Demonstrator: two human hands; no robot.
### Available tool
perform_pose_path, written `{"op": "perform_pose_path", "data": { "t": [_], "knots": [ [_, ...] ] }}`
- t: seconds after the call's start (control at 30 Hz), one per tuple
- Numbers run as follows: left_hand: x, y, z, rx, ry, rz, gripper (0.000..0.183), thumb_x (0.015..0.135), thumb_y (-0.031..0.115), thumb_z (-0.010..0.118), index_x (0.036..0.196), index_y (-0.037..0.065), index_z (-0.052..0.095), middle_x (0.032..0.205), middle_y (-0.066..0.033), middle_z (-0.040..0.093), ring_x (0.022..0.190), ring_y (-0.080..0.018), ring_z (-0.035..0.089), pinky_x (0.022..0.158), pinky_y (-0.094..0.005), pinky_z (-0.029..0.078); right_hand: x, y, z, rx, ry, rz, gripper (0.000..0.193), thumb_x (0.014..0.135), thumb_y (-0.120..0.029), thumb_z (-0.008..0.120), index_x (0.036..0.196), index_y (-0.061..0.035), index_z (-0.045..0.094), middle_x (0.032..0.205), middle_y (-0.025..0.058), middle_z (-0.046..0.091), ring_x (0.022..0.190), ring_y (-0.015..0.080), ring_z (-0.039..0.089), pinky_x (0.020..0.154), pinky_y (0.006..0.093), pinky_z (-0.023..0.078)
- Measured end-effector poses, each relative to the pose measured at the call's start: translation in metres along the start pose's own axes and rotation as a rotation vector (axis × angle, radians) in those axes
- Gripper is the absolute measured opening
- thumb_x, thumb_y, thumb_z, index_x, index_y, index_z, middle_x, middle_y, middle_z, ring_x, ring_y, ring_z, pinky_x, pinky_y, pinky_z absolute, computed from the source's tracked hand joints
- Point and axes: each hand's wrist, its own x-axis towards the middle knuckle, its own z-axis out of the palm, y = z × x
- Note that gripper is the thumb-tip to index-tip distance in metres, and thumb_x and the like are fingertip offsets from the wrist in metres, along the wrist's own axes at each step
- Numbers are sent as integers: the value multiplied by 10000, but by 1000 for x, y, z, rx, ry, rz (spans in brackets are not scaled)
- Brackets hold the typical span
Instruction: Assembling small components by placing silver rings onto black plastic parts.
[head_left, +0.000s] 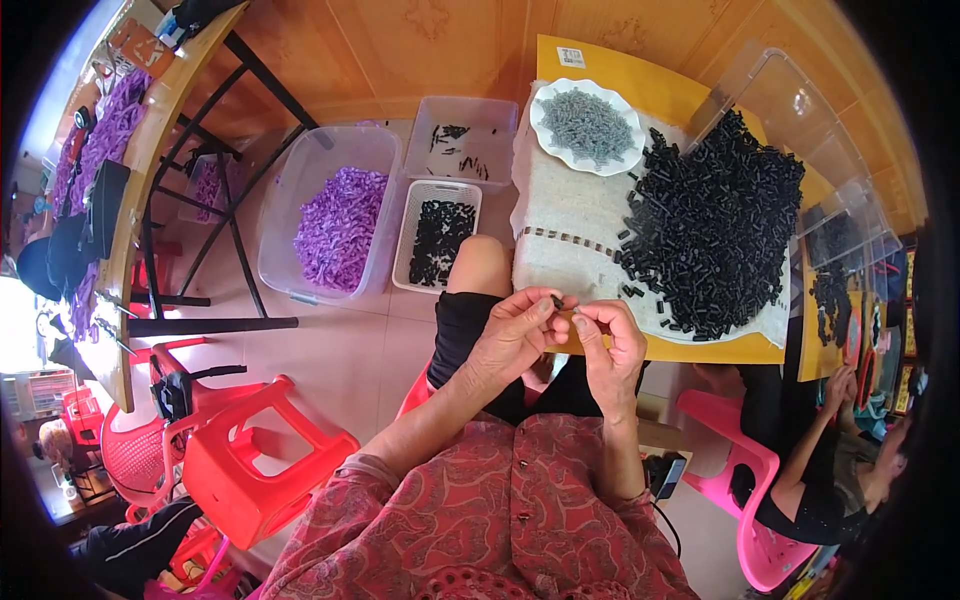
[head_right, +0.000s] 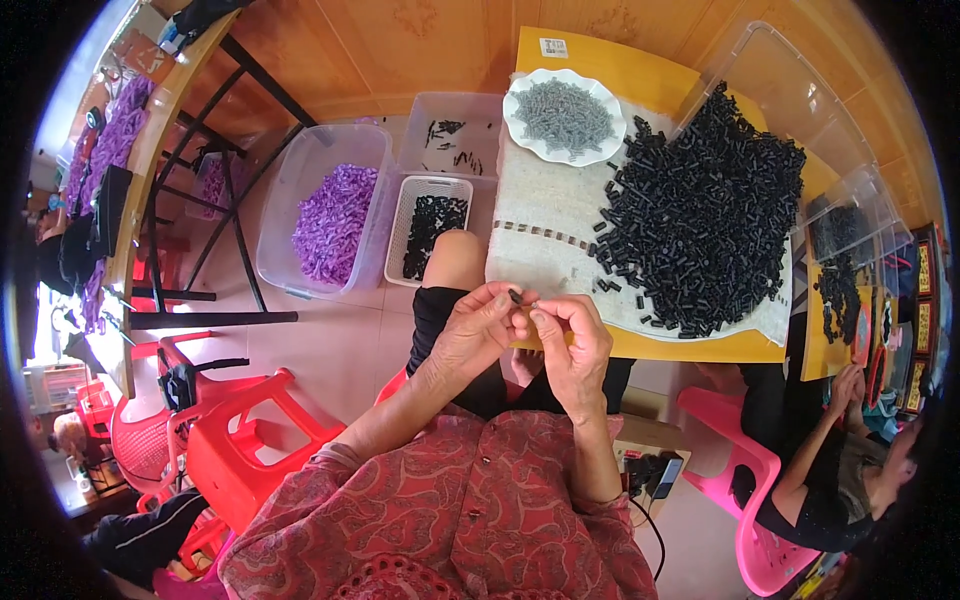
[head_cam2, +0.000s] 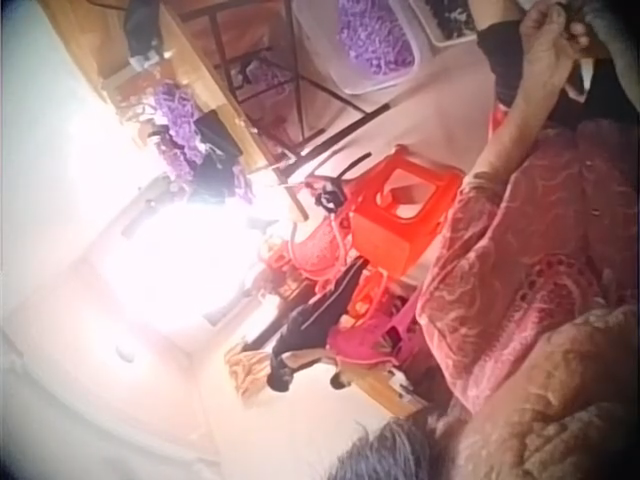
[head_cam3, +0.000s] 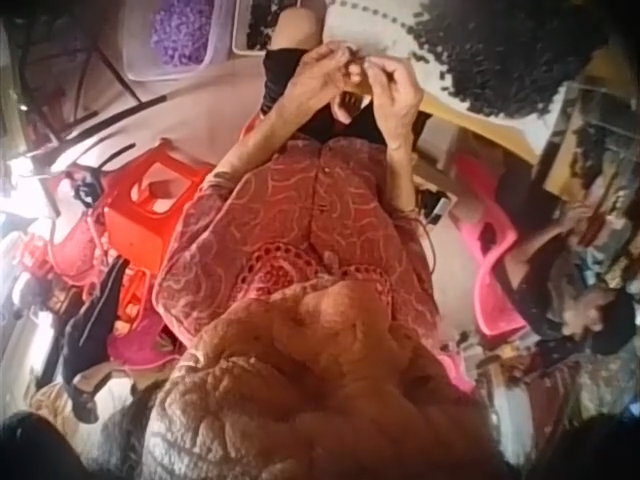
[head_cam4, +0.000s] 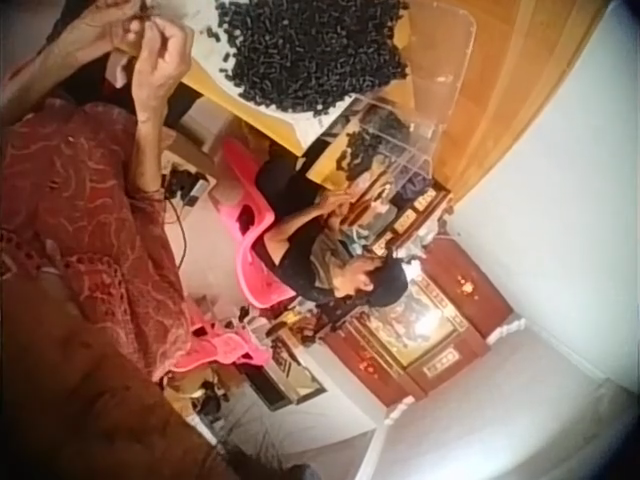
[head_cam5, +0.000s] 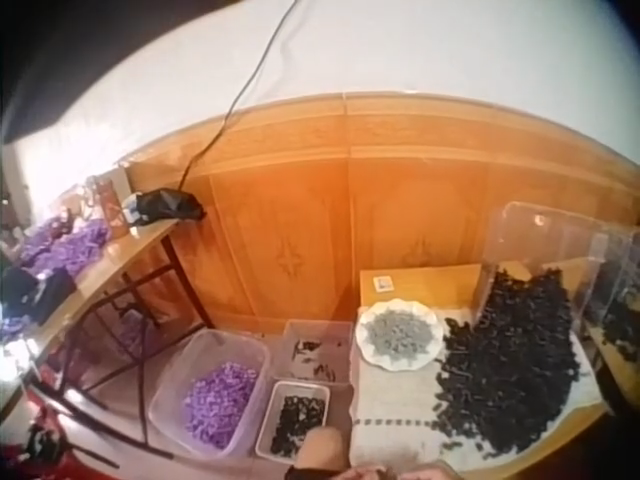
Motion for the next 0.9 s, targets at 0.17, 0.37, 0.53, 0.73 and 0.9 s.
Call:
{"op": "perform_pose_path", "data": {
  "t": [0.17,0.37,0.53,0.73,0.9],
  "knots": [
    [-3,0,6,231,-35,173,228,940,55,565,1157,3,610,1028,-108,644,865,-158,614,825,-313,513,-4,1,-3,-29,-3,-12,83,842,-9,679,907,17,634,862,88,621,725,139,591,633,243,469],
    [-2,-2,2,422,-74,214,256,924,30,582,1176,-9,603,977,-77,633,880,-152,604,840,-290,500,-6,-5,-4,-29,-2,-15,81,837,-3,678,903,19,636,861,88,622,719,142,592,634,244,470],
    [-3,-2,8,430,-20,147,202,930,34,581,1126,-3,614,906,-43,622,830,-117,593,786,-258,498,-6,-6,-5,-48,1,-33,86,834,-5,680,902,18,634,857,93,621,719,148,597,633,248,476],
    [-4,-3,8,438,-13,132,154,946,63,574,1079,-1,617,830,-16,612,766,-81,576,727,-220,490,-8,-8,-5,-74,-8,-51,84,835,-10,681,899,12,631,848,98,621,703,161,605,614,257,482],
    [-5,-4,10,394,-41,119,165,956,90,568,1081,1,628,818,-11,610,759,-76,569,723,-218,485,-9,-9,-6,-87,-8,-68,88,835,-14,682,896,12,625,843,100,620,702,169,609,610,262,485]
  ]
}}
